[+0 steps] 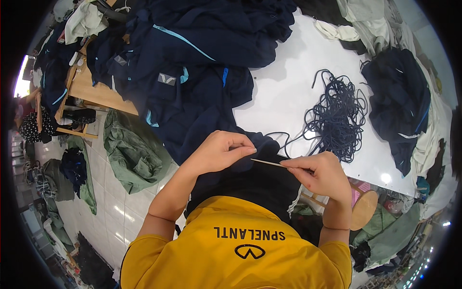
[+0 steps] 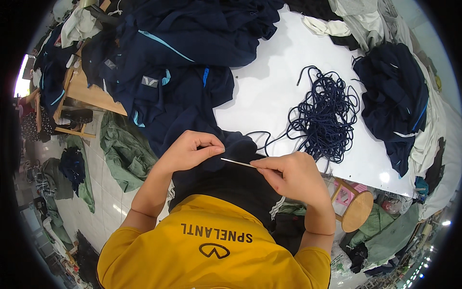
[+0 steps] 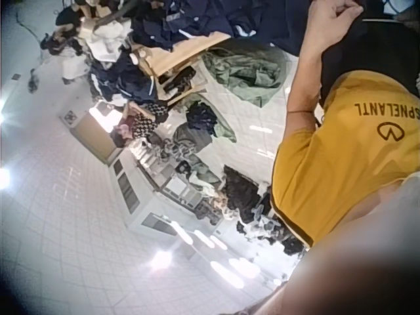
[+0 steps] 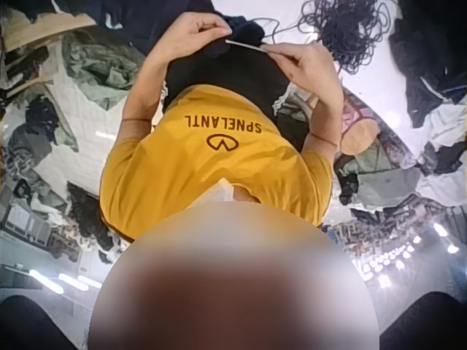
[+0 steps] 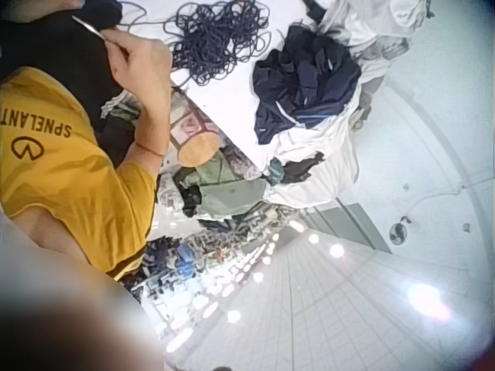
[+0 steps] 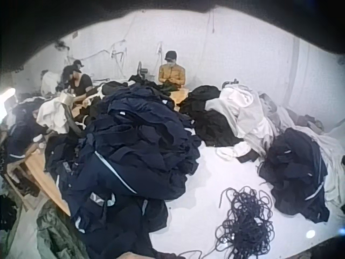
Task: Threading a drawstring through the waistband of navy blue athletic pants using a long needle tool.
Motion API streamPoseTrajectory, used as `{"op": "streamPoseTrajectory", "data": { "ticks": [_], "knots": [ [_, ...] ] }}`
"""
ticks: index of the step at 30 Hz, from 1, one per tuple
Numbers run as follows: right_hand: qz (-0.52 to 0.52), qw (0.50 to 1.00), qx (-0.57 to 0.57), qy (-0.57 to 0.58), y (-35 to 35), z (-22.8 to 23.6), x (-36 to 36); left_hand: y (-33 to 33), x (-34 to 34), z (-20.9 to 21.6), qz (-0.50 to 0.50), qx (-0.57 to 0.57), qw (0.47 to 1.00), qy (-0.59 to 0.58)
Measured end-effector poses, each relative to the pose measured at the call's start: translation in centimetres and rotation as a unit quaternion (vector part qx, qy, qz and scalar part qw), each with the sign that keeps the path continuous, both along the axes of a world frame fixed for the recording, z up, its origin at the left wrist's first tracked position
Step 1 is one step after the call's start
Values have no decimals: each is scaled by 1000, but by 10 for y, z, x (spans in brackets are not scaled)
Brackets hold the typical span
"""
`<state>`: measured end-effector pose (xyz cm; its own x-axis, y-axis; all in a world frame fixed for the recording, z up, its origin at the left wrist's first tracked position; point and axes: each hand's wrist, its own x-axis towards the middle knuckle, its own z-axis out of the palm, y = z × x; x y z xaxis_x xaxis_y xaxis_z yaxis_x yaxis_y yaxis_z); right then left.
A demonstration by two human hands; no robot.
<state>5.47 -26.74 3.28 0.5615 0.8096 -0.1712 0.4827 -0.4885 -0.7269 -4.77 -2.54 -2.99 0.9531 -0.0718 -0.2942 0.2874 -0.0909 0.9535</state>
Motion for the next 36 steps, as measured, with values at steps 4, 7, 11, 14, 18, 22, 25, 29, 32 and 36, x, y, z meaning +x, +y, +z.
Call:
{"op": "streamPoseTrajectory", "data": {
  "ticks": [4,7,11,14,18,22,25,29,32,36],
  "knots": [
    [86,994,-14,-66,3,5,5,-9,0,9,-36,153,986,-54],
    [122,981,19,147,9,-19,20,-18,-3,8,-72,98,990,-70],
    [65,902,46,425,14,-45,20,-15,2,18,-56,94,993,-55],
    [8,927,46,371,16,-37,6,-8,2,21,-75,136,988,-23],
    [74,943,8,325,22,-45,-5,-6,-3,24,-113,147,975,-123],
    [-32,947,43,315,16,-47,-2,9,0,35,-137,198,964,-113],
    [-74,949,25,307,7,-43,8,25,-3,28,-153,330,920,-148],
    [-61,981,33,181,7,-42,8,19,-12,25,-163,299,933,-114],
    [-11,996,85,12,13,-38,6,20,-10,19,-124,316,929,-147],
    [24,987,149,57,15,-42,11,26,-5,29,-114,157,964,-180]
  ]
}}
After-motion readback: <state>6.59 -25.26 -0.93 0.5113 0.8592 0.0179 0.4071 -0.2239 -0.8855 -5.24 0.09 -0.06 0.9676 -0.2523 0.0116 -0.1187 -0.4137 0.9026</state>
